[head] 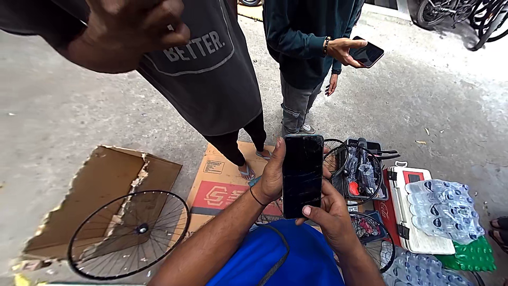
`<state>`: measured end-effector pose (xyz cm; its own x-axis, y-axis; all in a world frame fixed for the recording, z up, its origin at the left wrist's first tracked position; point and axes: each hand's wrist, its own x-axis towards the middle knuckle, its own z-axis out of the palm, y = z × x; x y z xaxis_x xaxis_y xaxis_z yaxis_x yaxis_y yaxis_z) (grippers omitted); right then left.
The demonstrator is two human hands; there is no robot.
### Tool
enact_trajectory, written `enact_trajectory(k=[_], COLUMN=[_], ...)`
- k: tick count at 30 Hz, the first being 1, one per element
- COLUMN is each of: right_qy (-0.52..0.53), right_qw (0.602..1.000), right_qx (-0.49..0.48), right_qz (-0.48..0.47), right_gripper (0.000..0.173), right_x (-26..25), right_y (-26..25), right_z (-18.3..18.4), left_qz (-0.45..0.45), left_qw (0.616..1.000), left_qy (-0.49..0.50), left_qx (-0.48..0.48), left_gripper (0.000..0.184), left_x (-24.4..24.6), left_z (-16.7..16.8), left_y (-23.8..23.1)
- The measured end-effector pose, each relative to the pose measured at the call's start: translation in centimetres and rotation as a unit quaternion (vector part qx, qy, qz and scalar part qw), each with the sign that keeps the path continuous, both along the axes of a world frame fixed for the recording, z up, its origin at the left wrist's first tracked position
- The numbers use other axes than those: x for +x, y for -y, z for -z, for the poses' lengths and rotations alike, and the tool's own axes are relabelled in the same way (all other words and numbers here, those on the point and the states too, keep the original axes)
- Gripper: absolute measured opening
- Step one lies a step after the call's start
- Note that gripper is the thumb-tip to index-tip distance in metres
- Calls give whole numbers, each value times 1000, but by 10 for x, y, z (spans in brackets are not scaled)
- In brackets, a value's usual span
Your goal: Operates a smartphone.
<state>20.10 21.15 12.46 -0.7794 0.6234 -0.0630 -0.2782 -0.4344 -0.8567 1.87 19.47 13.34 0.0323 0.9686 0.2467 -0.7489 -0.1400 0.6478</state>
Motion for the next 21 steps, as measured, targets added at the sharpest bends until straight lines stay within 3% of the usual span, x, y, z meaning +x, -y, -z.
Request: enact_trajectory(k=[7,13,17,21], right_qy=[-3,-17,-9,7], right_qw=[999,998,998,998], right_qx=[28,44,43,42], right_qz=[-21,-36,-40,-40], right_gripper=[48,42,43,44], right_x=[-4,-6,-7,-7], right_y=[-8,-13,-11,-10], right_z=[-1,-1,0,-1], left_qz=[16,12,-7,-5], left_qw=[999,999,1000,999], left_qy=[3,13,20,12], left_qx=[-35,-29,-16,-32], left_gripper=[89,90,78,87], left_x=[-7,-11,-9,-9], left_z=[10,10,4,12], left_y=[-2,1,5,6])
